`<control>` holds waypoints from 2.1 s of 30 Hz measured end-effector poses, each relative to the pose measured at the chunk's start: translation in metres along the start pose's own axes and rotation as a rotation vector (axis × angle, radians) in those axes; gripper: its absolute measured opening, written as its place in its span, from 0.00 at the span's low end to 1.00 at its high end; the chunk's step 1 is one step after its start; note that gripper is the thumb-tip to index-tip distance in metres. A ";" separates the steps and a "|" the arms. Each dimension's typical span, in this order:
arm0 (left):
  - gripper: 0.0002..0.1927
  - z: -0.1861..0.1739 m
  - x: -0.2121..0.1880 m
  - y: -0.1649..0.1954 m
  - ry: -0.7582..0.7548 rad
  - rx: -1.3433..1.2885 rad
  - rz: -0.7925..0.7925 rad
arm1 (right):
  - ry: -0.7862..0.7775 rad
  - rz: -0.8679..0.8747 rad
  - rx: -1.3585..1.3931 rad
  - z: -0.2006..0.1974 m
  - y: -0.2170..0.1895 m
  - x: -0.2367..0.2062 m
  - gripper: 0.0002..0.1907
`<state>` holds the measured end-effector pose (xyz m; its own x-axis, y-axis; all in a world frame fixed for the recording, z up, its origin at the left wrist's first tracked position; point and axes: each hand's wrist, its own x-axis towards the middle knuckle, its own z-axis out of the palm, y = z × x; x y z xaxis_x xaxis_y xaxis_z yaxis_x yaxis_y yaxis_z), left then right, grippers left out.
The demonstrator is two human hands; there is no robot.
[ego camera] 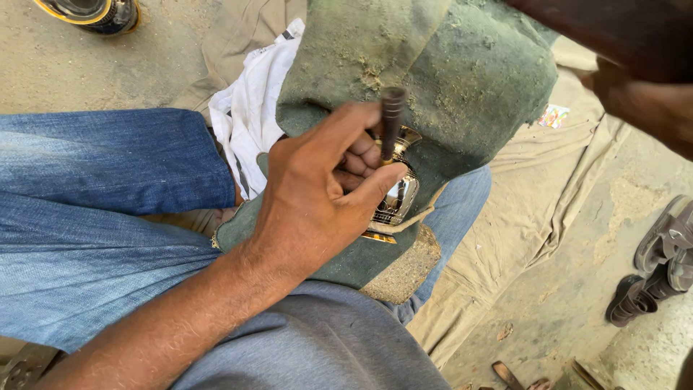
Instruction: The person uses a hammer and chisel to engrave a decorative pattern on a small metal vessel. They repeatedly strike the chisel against the vessel's surface while rotating it to create a continuous design.
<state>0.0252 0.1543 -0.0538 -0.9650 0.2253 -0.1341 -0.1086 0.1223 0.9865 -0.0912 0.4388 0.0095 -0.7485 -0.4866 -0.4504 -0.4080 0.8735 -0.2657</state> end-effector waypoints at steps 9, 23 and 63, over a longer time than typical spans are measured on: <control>0.22 -0.007 0.019 0.005 -0.152 0.048 0.066 | 0.031 0.141 0.063 0.009 0.002 -0.056 0.18; 0.21 -0.004 0.040 0.016 -0.367 0.140 0.174 | 0.229 0.582 0.258 0.061 -0.008 -0.161 0.15; 0.25 -0.022 0.083 0.012 -0.844 0.178 0.561 | 0.563 0.852 0.653 0.100 -0.137 -0.174 0.16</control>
<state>-0.0618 0.1536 -0.0510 -0.3767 0.8915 0.2517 0.4090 -0.0838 0.9087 0.1469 0.4023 0.0392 -0.8373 0.4574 -0.2995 0.5453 0.6592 -0.5178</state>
